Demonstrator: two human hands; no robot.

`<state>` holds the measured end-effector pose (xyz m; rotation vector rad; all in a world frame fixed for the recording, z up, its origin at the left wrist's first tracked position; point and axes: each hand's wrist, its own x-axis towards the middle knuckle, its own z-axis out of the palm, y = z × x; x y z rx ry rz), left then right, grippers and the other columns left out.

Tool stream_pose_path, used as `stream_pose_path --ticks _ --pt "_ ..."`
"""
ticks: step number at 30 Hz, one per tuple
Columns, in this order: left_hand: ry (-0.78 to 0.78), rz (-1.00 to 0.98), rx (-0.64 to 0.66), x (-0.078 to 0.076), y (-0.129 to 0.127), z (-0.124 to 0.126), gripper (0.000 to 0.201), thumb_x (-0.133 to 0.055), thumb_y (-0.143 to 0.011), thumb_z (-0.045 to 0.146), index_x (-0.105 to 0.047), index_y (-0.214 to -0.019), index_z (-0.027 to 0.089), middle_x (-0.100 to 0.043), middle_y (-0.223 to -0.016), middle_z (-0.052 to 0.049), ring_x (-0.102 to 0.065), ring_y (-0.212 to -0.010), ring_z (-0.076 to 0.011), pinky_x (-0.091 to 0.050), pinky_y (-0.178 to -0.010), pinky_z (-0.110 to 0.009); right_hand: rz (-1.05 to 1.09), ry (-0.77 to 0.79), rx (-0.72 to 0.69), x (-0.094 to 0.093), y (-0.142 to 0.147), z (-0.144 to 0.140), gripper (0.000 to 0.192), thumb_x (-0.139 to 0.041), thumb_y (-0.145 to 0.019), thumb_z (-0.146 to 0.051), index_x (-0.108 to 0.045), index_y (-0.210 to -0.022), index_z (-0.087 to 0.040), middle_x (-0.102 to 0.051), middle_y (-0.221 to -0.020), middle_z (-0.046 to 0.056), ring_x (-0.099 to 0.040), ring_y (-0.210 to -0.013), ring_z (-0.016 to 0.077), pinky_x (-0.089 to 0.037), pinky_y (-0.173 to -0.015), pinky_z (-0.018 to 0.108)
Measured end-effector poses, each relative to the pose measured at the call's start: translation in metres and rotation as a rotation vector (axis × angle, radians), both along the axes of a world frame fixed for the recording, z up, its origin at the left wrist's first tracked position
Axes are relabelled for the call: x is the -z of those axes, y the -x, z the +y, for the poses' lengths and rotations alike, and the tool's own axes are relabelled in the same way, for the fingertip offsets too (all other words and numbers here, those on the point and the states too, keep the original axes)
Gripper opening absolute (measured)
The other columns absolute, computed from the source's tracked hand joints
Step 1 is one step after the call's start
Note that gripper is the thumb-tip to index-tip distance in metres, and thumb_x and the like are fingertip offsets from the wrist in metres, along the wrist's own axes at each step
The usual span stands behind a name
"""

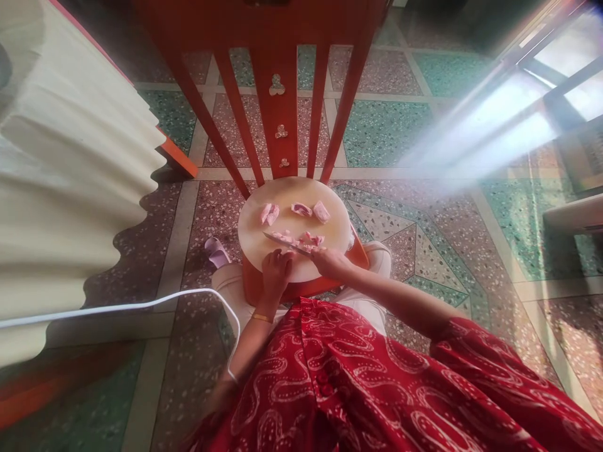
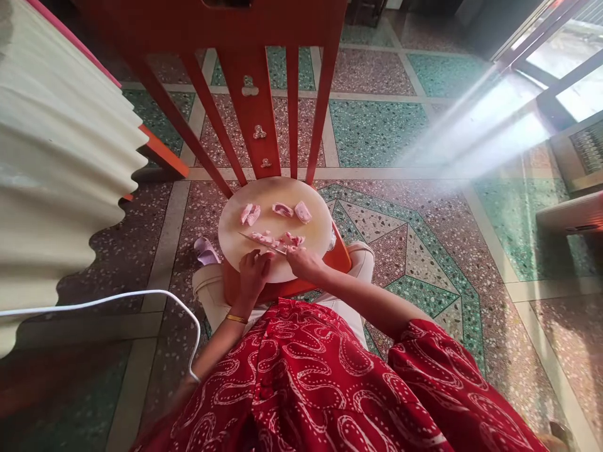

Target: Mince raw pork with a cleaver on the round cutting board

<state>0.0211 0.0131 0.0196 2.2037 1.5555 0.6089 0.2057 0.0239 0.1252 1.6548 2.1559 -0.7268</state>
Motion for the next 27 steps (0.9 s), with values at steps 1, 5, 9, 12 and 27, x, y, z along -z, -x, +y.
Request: stream_pose_path --ticks 1,5,9,12,27 --pt "0.009 -0.008 0.003 0.001 0.000 0.001 0.024 -0.040 -0.089 0.028 -0.056 -0.107 0.023 -0.057 -0.110 -0.011 -0.046 -0.105 -0.0286 -0.036 -0.089 -0.047 -0.001 -0.006 -0.007 0.001 0.001 -0.001 0.038 -0.030 -0.091 -0.018 -0.043 -0.127 -0.019 -0.063 -0.103 0.014 -0.062 -0.092 0.0243 -0.050 -0.071 0.033" --pt "0.048 -0.040 0.036 0.007 -0.003 0.011 0.023 -0.037 -0.090 0.028 -0.057 -0.102 0.022 -0.061 -0.100 -0.010 -0.048 -0.100 -0.0256 -0.037 -0.089 -0.044 -0.018 -0.011 -0.008 0.001 0.004 -0.005 0.038 -0.032 -0.091 -0.018 -0.041 -0.128 -0.018 -0.059 -0.107 0.016 -0.061 -0.093 0.0252 -0.051 -0.068 0.032" --pt "0.076 -0.072 0.042 0.014 -0.003 0.016 0.024 -0.035 -0.090 0.026 -0.056 -0.099 0.019 -0.060 -0.094 -0.012 -0.048 -0.099 -0.0264 -0.037 -0.089 -0.045 -0.042 -0.010 0.008 -0.003 0.001 -0.010 0.040 -0.034 -0.090 -0.018 -0.039 -0.130 -0.017 -0.056 -0.111 0.019 -0.061 -0.095 0.0253 -0.051 -0.067 0.031" --pt "0.089 -0.082 0.040 0.019 -0.001 0.016 0.021 -0.037 -0.089 0.025 -0.056 -0.098 0.020 -0.060 -0.095 -0.011 -0.048 -0.101 -0.0268 -0.037 -0.090 -0.045 -0.060 -0.017 0.001 -0.004 0.005 -0.007 0.040 -0.034 -0.089 -0.016 -0.040 -0.128 -0.015 -0.056 -0.111 0.020 -0.061 -0.093 0.0256 -0.051 -0.068 0.033" --pt "0.105 -0.072 0.032 0.020 0.000 0.014 0.025 -0.038 -0.091 0.028 -0.057 -0.105 0.021 -0.058 -0.101 -0.011 -0.043 -0.106 -0.0267 -0.035 -0.092 -0.045 -0.044 0.065 0.029 0.011 0.004 -0.002 0.041 -0.034 -0.090 -0.019 -0.038 -0.131 -0.018 -0.056 -0.113 0.018 -0.062 -0.091 0.0236 -0.050 -0.071 0.033"
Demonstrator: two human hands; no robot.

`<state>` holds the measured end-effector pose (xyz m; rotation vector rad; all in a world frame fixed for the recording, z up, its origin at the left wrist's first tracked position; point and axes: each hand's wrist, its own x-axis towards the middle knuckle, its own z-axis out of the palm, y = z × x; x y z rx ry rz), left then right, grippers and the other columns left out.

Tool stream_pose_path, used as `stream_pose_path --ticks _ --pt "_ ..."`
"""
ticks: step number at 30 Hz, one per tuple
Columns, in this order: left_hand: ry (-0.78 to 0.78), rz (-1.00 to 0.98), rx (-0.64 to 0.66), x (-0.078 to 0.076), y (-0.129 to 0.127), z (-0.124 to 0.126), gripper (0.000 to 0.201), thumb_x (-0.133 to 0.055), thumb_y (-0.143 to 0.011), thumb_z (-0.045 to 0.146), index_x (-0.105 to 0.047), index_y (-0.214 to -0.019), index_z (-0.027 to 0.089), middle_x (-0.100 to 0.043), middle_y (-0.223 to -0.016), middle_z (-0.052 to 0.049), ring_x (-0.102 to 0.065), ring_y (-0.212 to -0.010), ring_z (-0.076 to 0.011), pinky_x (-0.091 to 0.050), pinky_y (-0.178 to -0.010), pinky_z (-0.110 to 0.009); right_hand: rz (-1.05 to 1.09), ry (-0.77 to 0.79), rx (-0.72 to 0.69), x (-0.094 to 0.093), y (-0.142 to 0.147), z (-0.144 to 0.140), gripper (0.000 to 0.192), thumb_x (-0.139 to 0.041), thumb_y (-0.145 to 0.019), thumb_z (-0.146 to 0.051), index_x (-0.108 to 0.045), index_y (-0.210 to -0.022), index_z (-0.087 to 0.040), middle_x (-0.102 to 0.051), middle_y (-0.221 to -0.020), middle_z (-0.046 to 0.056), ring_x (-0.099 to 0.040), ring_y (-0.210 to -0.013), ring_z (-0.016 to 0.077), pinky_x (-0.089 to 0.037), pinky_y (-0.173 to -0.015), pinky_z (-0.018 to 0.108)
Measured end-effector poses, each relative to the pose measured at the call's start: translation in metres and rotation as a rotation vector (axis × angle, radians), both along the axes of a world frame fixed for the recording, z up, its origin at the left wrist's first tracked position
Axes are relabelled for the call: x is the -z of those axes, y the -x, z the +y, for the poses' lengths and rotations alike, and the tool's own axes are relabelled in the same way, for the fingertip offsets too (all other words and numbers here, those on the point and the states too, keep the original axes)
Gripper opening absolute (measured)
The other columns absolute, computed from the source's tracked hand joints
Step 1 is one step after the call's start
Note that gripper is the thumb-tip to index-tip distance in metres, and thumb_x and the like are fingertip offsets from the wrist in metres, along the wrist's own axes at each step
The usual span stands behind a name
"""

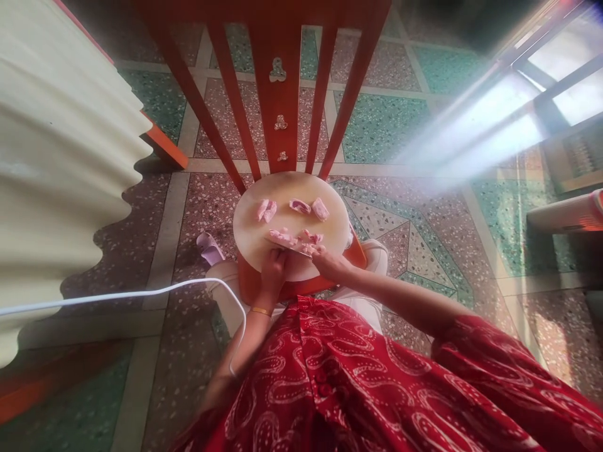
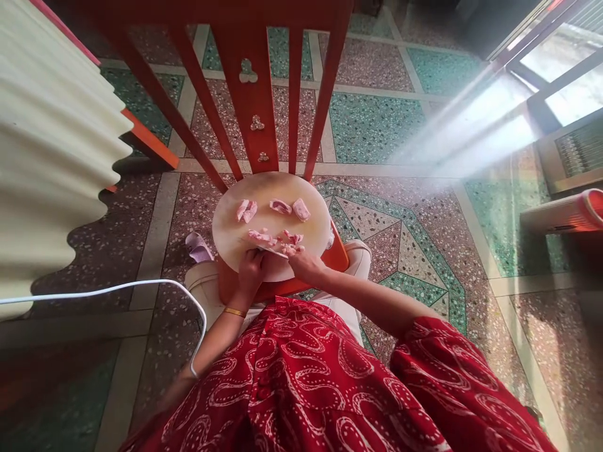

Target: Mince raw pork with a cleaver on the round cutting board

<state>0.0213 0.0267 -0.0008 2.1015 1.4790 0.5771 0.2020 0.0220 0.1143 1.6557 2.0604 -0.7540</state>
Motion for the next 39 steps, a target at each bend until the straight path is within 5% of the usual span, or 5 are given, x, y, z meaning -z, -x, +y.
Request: stream_pose_path --ticks 7,18,27,34,39 --pt "-0.016 0.041 0.006 -0.012 -0.001 -0.001 0.019 -0.041 -0.088 0.022 -0.057 -0.098 0.018 -0.058 -0.099 -0.012 -0.044 -0.104 -0.0290 -0.031 -0.090 -0.045 0.076 -0.053 -0.012 0.000 0.027 0.022 0.035 -0.037 -0.089 -0.018 -0.046 -0.123 -0.019 -0.063 -0.106 0.015 -0.063 -0.091 0.0245 -0.051 -0.072 0.034" --pt "-0.005 0.054 0.007 -0.018 -0.003 0.001 0.017 -0.039 -0.089 0.025 -0.055 -0.089 0.019 -0.058 -0.090 -0.011 -0.046 -0.094 -0.0260 -0.034 -0.085 -0.044 0.094 -0.136 -0.054 -0.007 -0.008 -0.012 0.041 -0.042 -0.086 -0.012 -0.043 -0.127 -0.014 -0.058 -0.115 0.019 -0.055 -0.108 0.0248 -0.047 -0.083 0.034" --pt "0.016 0.063 -0.015 -0.012 -0.002 -0.001 0.017 -0.039 -0.087 0.019 -0.055 -0.093 0.018 -0.057 -0.095 -0.012 -0.046 -0.098 -0.0270 -0.034 -0.089 -0.045 0.085 -0.042 0.033 -0.001 0.046 0.030 0.038 -0.037 -0.090 -0.021 -0.044 -0.127 -0.018 -0.061 -0.109 0.017 -0.063 -0.091 0.0254 -0.050 -0.072 0.037" --pt "0.000 0.053 -0.025 -0.010 -0.002 0.000 0.017 -0.039 -0.088 0.023 -0.056 -0.091 0.019 -0.057 -0.093 -0.012 -0.048 -0.096 -0.0273 -0.036 -0.087 -0.043 0.096 -0.085 -0.036 0.002 0.002 0.002 0.042 -0.041 -0.086 -0.012 -0.044 -0.127 -0.016 -0.063 -0.105 0.015 -0.061 -0.098 0.0248 -0.049 -0.075 0.032" --pt "-0.028 0.035 -0.028 -0.012 0.000 -0.003 0.018 -0.039 -0.088 0.024 -0.056 -0.093 0.019 -0.057 -0.095 -0.012 -0.048 -0.096 -0.0275 -0.035 -0.087 -0.043 0.058 -0.089 -0.016 -0.005 -0.004 0.010 0.049 -0.041 -0.087 -0.014 -0.035 -0.135 -0.018 -0.063 -0.108 0.015 -0.064 -0.091 0.0227 -0.049 -0.073 0.030"
